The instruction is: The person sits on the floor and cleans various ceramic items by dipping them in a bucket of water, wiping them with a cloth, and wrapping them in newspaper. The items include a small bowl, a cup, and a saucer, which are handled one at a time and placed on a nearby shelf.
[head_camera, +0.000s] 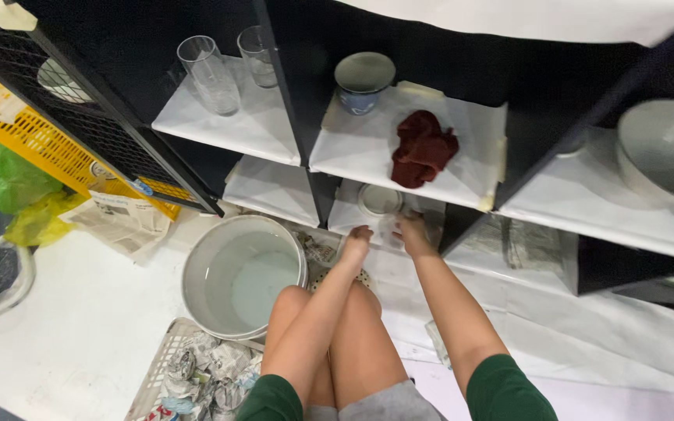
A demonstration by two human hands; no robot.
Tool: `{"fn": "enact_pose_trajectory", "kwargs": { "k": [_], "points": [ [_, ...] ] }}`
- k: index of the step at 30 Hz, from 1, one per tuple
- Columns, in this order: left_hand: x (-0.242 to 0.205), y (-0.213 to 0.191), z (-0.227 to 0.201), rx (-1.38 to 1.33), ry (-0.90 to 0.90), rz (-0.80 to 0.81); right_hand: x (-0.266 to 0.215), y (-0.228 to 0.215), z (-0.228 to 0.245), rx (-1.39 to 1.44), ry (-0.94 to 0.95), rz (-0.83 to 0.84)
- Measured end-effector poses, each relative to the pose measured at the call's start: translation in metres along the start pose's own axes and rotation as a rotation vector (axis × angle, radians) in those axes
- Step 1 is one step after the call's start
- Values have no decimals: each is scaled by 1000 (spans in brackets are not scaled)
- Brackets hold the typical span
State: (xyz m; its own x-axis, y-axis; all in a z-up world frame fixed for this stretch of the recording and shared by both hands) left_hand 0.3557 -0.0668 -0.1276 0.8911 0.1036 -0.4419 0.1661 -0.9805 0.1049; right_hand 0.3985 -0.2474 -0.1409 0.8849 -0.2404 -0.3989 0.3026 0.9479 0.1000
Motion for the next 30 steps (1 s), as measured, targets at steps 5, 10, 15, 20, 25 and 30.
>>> {"fn": "enact_pose_trajectory", "kwargs": {
  "k": [5, 10, 15, 20, 25, 30],
  "points": [
    [8, 0, 15, -72, -209, 20, 21, 13, -10, -134, 120, -129],
    [9, -8, 24, -77, -285, 7, 29, 34, -27, -213, 169, -67],
    [9, -23, 24, 47, -167, -22, 30, 46, -42, -67, 183, -72],
    [15, -47, 4, 108, 15, -63, 10, 37, -46, 195, 37, -198],
    [10, -80, 18, -62, -99, -58, -26, 46, -76, 360, 142, -38],
    [-38, -80, 36, -467, -220, 335, -99, 77, -59, 330, 189, 408]
  ]
}}
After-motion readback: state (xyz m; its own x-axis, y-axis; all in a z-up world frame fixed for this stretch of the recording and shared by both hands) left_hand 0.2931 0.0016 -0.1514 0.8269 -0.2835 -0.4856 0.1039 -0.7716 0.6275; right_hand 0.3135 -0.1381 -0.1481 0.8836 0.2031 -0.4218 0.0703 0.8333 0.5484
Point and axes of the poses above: each hand's wrist, its own x-axis towards the middle knuckle, its own y-axis out of the palm, z = x × y, the point moved 10 cm from there along x, towards the middle knuckle, and after that the axes turned 7 degrees about -y, right-handed, at the moved point
